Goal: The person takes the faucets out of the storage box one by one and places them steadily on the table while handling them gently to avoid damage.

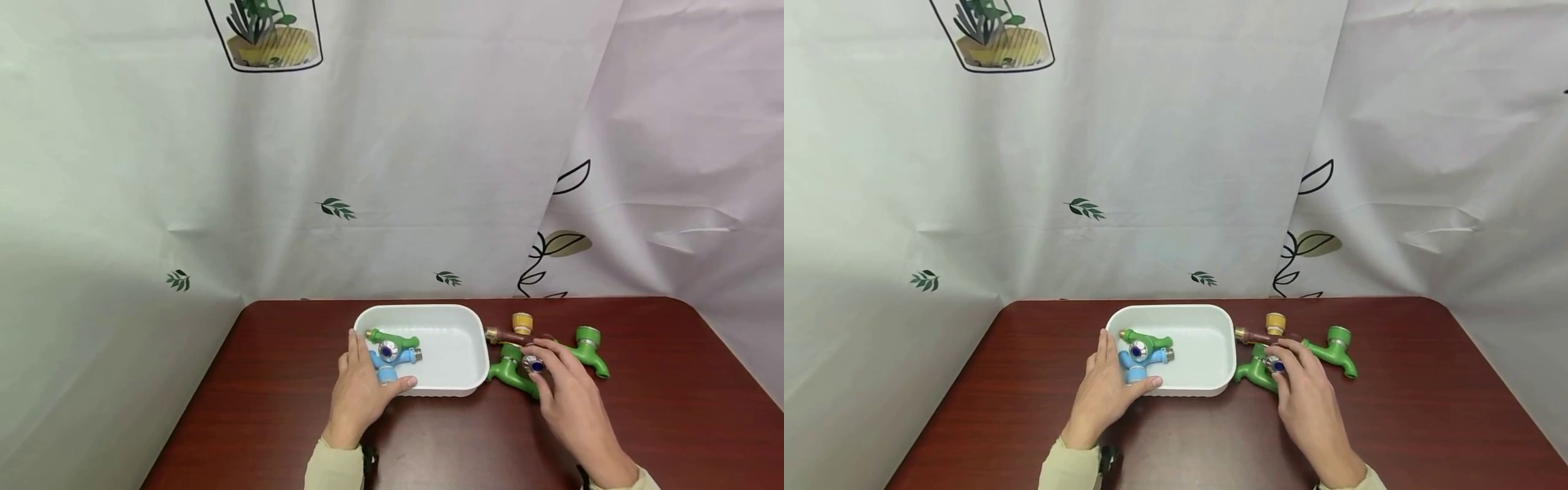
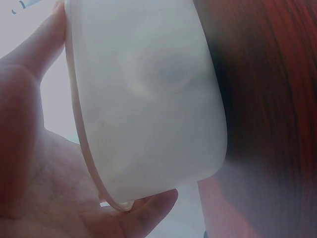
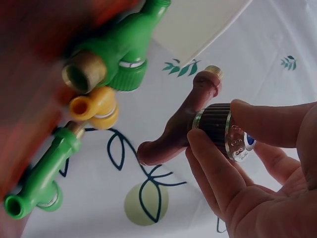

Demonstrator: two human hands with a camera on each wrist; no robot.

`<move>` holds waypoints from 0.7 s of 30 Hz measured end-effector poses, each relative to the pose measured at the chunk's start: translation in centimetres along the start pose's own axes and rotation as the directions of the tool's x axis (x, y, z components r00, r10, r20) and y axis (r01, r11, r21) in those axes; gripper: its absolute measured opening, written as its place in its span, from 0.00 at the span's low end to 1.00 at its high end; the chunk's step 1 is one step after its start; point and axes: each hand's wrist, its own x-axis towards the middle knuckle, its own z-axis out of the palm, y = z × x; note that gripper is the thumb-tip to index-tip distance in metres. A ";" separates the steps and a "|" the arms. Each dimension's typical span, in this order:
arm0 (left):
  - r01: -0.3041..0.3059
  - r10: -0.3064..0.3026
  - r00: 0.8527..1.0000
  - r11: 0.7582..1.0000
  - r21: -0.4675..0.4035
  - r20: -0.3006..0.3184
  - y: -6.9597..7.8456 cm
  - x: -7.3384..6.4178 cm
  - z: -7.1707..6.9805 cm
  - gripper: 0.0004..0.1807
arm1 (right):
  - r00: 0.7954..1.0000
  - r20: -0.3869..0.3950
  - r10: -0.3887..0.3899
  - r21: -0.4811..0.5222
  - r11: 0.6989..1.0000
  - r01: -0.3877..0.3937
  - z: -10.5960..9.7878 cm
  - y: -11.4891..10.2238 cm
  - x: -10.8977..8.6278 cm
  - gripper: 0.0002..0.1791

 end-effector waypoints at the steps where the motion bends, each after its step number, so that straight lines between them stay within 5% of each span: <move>1: 0.000 0.000 1.000 1.000 0.000 0.001 0.0 0.0 0.0 0.71 | 1.000 -0.005 -0.002 -0.004 1.000 0.002 -0.1 0.2 -0.2 0.26; 21: 0.006 -0.006 1.000 1.000 0.007 0.005 -0.1 0.1 0.0 0.71 | 0.993 0.045 0.112 -0.064 0.992 -0.109 -1.9 3.1 -2.2 0.25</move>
